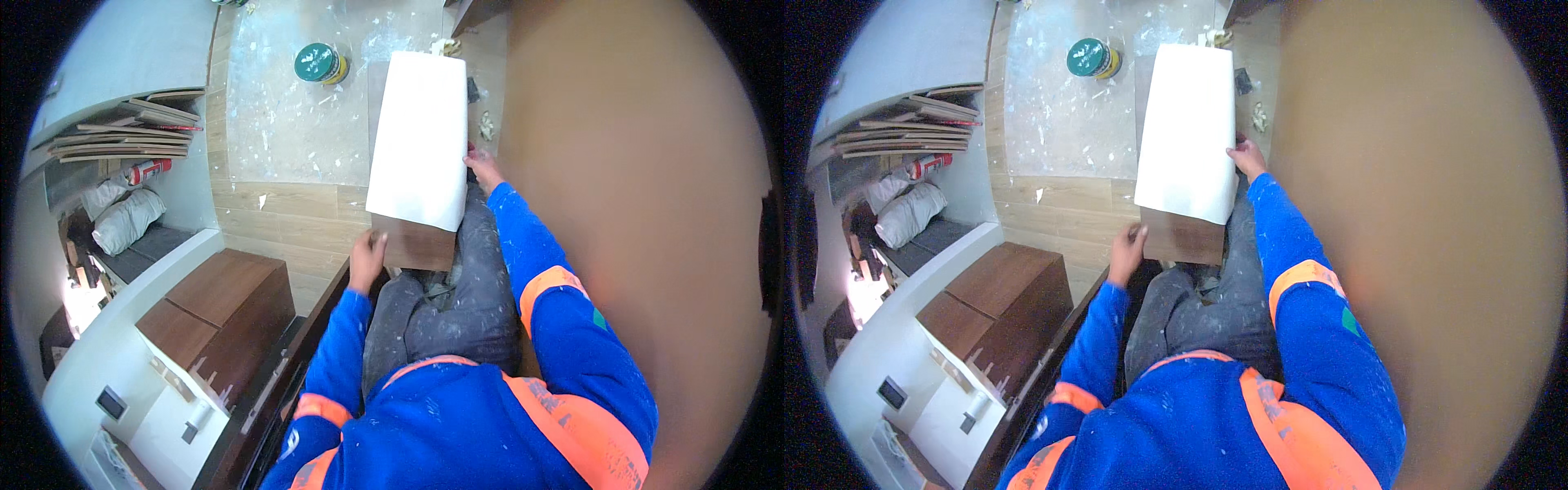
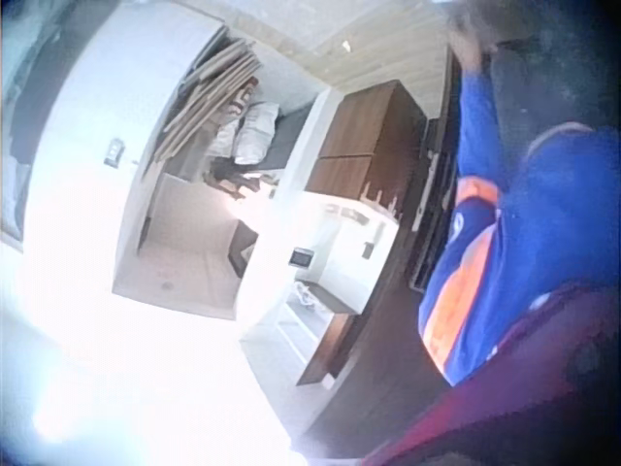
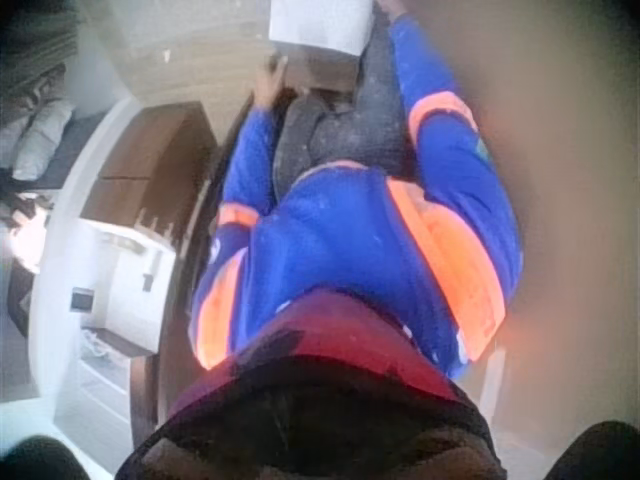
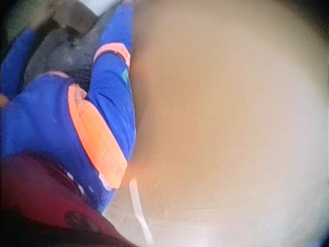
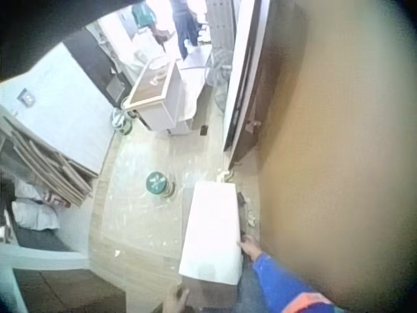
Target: The person sands the edge of a wooden panel, applies masking tape along the edge, and then retrieves a white sheet from a cabinet. They place the sheet on the floor and handle a paint can and roller before moving the sheet again.
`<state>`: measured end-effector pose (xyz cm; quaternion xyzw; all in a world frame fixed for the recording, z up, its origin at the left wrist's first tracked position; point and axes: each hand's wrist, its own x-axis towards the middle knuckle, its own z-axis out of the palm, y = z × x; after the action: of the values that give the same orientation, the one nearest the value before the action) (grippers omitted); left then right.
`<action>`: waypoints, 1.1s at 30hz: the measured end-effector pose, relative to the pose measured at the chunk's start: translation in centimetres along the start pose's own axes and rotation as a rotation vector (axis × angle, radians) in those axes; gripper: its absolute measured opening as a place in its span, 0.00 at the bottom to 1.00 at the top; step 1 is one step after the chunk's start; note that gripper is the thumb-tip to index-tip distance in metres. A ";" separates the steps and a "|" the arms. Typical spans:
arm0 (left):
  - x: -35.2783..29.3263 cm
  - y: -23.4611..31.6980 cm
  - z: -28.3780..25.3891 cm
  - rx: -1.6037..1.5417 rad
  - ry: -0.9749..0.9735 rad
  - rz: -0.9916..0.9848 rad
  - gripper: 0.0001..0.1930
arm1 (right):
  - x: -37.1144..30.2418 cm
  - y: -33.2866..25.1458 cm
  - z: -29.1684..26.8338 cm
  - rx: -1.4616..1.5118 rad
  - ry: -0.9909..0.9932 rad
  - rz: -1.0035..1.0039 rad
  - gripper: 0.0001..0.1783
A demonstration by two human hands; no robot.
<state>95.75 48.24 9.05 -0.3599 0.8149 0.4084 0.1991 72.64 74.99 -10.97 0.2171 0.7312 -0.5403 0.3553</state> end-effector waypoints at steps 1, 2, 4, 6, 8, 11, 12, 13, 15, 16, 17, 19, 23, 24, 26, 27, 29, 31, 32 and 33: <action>4.3 -0.7 1.5 0.048 0.035 0.070 0.25 | 2.1 0.9 0.5 0.134 -0.088 -0.076 0.27; 8.6 -1.3 3.1 0.133 0.009 0.042 0.28 | 4.0 1.9 1.1 0.056 -0.071 -0.113 0.29; 15.6 -2.6 5.2 0.339 0.094 0.086 0.36 | 6.1 4.2 2.4 -0.125 -0.028 -0.092 0.33; 19.5 -4.7 6.9 0.354 0.234 0.085 0.40 | 5.9 6.5 3.0 -0.378 -0.032 -0.104 0.35; 21.6 -6.8 8.4 0.364 0.246 0.011 0.44 | 4.4 8.5 3.8 -0.519 0.054 -0.033 0.35; 22.0 -9.7 9.7 0.309 0.190 -0.117 0.39 | 2.2 10.2 4.3 -0.384 0.053 0.052 0.33; 22.0 -10.7 10.0 0.319 0.231 -0.087 0.35 | 2.0 10.5 4.6 -0.368 0.057 0.046 0.33; 21.7 -11.7 10.2 0.322 0.252 -0.102 0.31 | 2.1 10.6 4.8 -0.350 0.073 0.041 0.32; 21.6 -13.7 10.2 0.330 0.266 -0.143 0.23 | 3.3 10.4 5.2 -0.158 0.093 -0.034 0.33; 21.5 -14.8 9.8 0.334 0.259 -0.171 0.21 | 4.2 10.2 5.4 -0.091 0.129 0.009 0.34; 21.5 -15.7 9.3 0.336 0.227 -0.226 0.18 | 5.3 9.8 5.7 0.040 0.162 -0.088 0.34; 21.3 -17.6 7.5 0.378 0.117 -0.204 0.18 | 7.1 8.9 6.2 0.231 0.238 -0.058 0.35; 21.9 -18.6 4.6 0.649 -0.366 -0.382 0.21 | 7.9 7.4 6.9 0.086 0.116 -0.020 0.37; 22.5 -18.1 4.5 0.365 -0.288 -0.239 0.23 | 7.5 7.2 7.0 -0.006 0.138 0.016 0.37; 24.3 -16.1 5.3 -0.108 -0.095 -0.126 0.30 | 6.5 7.2 7.2 -0.061 0.148 0.080 0.36; 25.9 -14.7 5.6 -0.296 -0.153 -0.109 0.32 | 6.0 7.3 7.4 -0.022 0.137 0.114 0.35; 29.5 -11.7 6.0 -0.360 -0.247 -0.119 0.30 | 5.5 7.6 7.6 0.002 0.174 0.169 0.32; 31.2 -9.7 6.1 -0.407 -0.255 -0.272 0.30 | 5.2 7.8 7.7 0.169 0.198 0.123 0.32; 31.9 -8.9 6.3 -0.440 -0.259 -0.314 0.30 | 5.2 7.8 7.8 0.232 0.236 0.149 0.32; 32.2 -8.4 6.5 -0.461 -0.259 -0.311 0.28 | 5.3 7.7 7.9 0.233 0.247 0.114 0.32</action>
<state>80.96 36.43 -19.03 -0.4611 0.6037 0.5896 0.2744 76.88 69.65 -21.17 0.3625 0.6884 -0.5696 0.2651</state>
